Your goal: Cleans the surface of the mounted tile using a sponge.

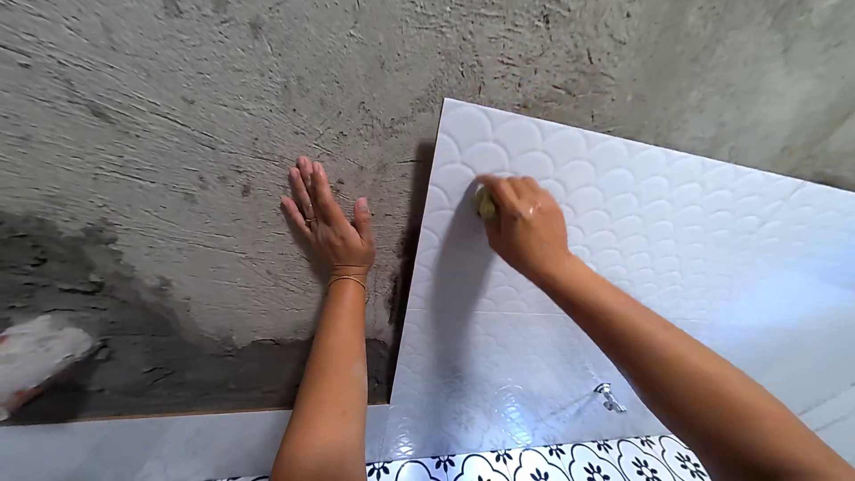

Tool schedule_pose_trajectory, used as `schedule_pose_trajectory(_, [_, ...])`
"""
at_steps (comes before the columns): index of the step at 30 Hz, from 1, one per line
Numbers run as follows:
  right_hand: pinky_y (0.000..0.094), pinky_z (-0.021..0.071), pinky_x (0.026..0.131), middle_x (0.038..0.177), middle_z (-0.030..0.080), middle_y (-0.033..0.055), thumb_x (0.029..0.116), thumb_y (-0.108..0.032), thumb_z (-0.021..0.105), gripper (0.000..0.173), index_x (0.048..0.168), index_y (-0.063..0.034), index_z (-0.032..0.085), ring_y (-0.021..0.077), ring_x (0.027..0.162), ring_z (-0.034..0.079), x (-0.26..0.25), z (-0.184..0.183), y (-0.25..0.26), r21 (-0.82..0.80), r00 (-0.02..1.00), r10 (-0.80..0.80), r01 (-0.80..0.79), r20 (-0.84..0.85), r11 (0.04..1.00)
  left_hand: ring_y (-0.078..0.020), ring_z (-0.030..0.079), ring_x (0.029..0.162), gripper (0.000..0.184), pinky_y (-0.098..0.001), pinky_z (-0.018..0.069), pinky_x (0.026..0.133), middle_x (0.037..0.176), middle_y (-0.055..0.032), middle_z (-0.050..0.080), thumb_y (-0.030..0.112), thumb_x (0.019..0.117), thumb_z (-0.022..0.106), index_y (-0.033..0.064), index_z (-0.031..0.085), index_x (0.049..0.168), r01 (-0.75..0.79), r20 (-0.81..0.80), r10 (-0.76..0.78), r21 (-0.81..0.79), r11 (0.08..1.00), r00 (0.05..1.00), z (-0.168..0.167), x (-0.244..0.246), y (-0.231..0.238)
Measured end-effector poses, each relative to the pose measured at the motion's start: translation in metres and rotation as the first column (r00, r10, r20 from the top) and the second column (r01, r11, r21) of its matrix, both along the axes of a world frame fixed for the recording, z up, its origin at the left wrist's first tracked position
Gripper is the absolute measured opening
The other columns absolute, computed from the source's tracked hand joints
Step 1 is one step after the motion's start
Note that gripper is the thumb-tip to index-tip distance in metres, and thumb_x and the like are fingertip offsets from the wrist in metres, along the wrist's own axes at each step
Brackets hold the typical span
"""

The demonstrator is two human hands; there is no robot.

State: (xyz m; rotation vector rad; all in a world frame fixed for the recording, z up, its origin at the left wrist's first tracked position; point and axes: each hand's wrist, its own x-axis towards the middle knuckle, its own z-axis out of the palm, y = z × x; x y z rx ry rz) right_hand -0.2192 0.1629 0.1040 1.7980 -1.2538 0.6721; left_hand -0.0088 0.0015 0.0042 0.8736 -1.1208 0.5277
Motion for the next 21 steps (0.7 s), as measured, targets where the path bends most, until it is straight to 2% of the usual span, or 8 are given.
schedule_pose_trajectory(3, [0.0559,0.055,0.077,0.108,0.071,0.0204,0.0892,-0.009,0.065,0.045,0.135,-0.009,0.063,0.0411,0.1,0.069,0.021,0.018,0.005,0.088,0.984,-0.052,0.037,0.169,0.995,-0.0342,0.029,0.154,0.072,-0.0597,0.0094,0.125,0.161,-0.0216,0.038,0.05,0.1065,0.034,-0.0015,0.033,0.156,0.022,-0.011,-0.022,-0.041,0.999,1.0,0.0,-0.001,-0.004])
schedule_pose_trajectory(9, [0.0557,0.0553,0.075,0.107,0.072,0.0187,0.0885,-0.012,0.066,0.055,0.143,-0.0106,0.059,0.0392,0.098,0.07,0.039,0.009,0.0,0.127,0.979,-0.032,0.006,0.201,0.992,-0.0334,0.028,0.154,0.072,-0.0587,0.0089,0.125,0.161,-0.0207,0.039,0.051,0.1065,0.033,-0.0007,0.034,0.156,0.022,-0.013,-0.023,-0.041,0.999,1.0,-0.001,-0.001,-0.004])
schedule_pose_trajectory(15, [0.0557,0.0549,0.074,0.108,0.072,0.0188,0.0879,-0.01,0.065,0.057,0.144,-0.0121,0.058,0.0393,0.097,0.07,0.033,0.006,0.002,0.128,0.976,-0.035,0.007,0.213,0.992,-0.0329,0.029,0.154,0.071,-0.0579,0.0102,0.125,0.16,-0.0205,0.04,0.051,0.1067,0.033,-0.0005,0.034,0.156,0.001,-0.009,-0.002,-0.04,0.999,1.0,0.0,0.0,-0.002])
schedule_pose_trajectory(21, [0.0556,0.0547,0.074,0.107,0.072,0.0197,0.0867,-0.01,0.067,0.059,0.145,-0.0091,0.058,0.04,0.097,0.07,0.044,0.003,-0.003,0.111,0.974,-0.009,-0.016,0.226,0.994,-0.035,0.028,0.154,0.072,-0.0587,0.0097,0.124,0.161,-0.0219,0.038,0.05,0.1063,0.035,-0.0025,0.034,0.156,0.019,-0.007,-0.019,-0.041,0.999,1.0,0.001,-0.001,0.0])
